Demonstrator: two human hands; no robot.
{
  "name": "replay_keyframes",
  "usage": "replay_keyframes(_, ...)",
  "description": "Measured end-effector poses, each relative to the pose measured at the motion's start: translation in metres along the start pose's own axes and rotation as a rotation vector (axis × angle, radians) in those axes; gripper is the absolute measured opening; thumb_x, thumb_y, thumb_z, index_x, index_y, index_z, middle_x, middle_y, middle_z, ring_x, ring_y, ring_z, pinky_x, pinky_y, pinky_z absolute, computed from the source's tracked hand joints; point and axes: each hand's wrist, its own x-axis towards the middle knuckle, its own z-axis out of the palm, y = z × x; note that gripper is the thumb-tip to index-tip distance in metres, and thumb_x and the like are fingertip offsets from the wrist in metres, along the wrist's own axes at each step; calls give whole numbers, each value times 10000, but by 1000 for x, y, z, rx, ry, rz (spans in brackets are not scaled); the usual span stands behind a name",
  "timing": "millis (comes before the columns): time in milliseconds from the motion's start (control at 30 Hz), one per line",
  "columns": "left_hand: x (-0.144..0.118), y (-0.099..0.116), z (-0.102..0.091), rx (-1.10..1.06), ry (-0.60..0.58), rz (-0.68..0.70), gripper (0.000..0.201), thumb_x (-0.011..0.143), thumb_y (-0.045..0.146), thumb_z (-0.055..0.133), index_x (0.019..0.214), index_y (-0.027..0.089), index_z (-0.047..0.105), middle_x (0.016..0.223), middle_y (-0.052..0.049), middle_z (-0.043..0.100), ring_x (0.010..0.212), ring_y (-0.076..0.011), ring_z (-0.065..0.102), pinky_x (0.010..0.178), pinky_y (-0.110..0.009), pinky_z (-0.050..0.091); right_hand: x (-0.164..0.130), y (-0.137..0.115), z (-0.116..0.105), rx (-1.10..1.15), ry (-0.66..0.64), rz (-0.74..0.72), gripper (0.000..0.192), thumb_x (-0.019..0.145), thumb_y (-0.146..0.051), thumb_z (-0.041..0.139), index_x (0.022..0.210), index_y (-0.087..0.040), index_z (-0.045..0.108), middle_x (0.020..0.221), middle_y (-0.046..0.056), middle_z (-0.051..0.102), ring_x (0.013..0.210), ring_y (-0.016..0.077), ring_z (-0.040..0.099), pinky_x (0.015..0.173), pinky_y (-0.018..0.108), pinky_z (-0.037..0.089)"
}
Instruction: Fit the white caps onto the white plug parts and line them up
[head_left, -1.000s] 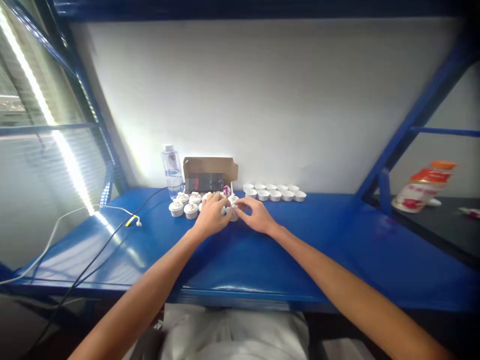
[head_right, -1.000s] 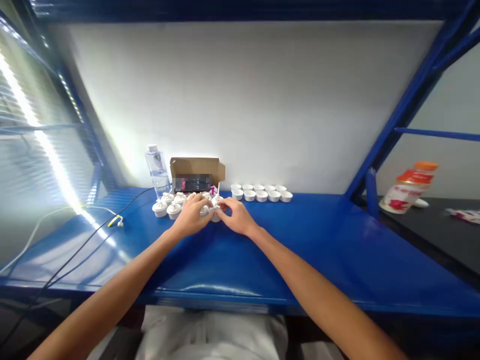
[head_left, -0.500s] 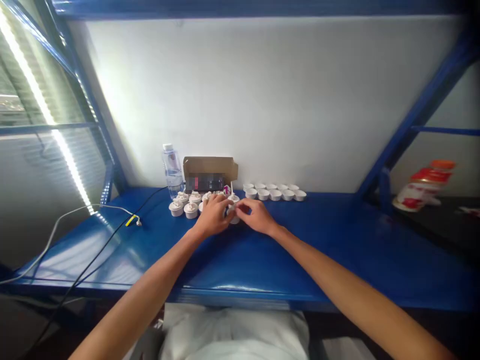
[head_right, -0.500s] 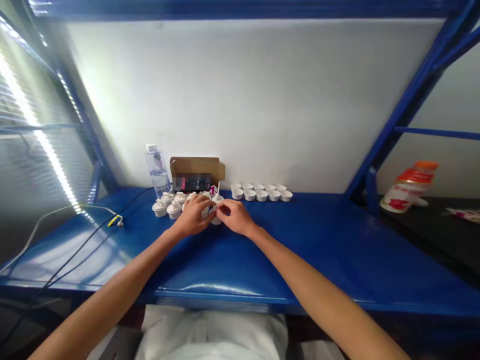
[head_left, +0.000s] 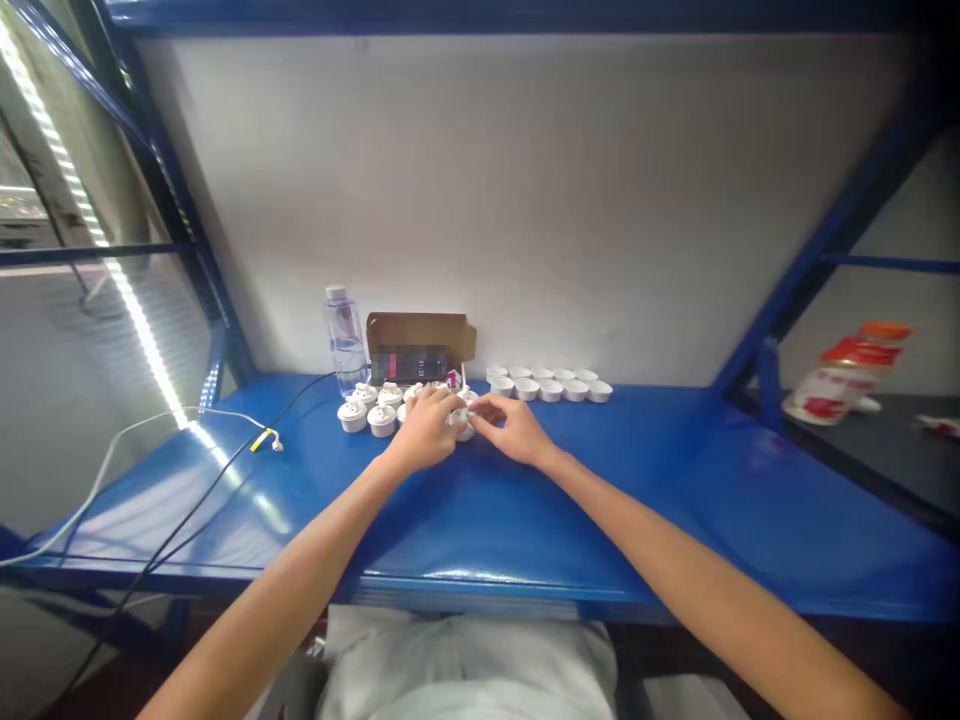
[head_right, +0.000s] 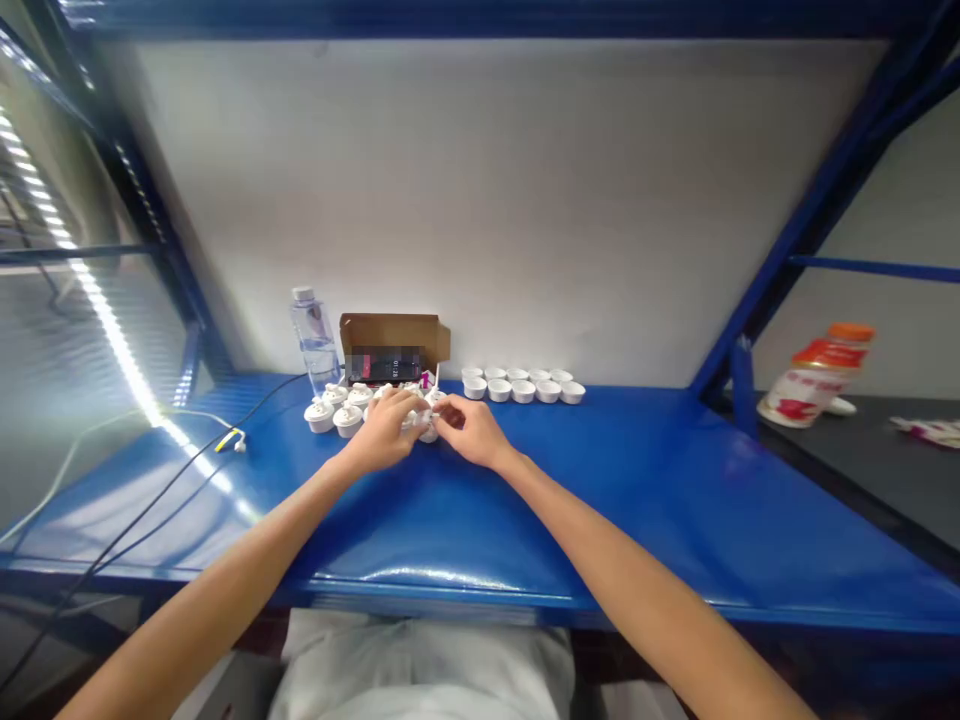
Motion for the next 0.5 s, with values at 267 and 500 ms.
replay_keyframes(267,-1,0,0,0,11,31,229,890,210,558,1100,245,643,1138,-61,662,1139,-277,511,992,-463,368,-1,-3,-1,-34,8,-17,162,874,-358,618,890,-202,658,797,26,710,669,170,642,660,310,530)
replay_keyframes(500,0,1,-1,-7,-1,44,268,872,202,572,1120,250,662,1151,-65,660,1153,-282,510,991,-456,376,0,-1,-1,-44,0,-16,129,847,-329,627,852,-201,639,754,9,679,636,157,602,635,294,496)
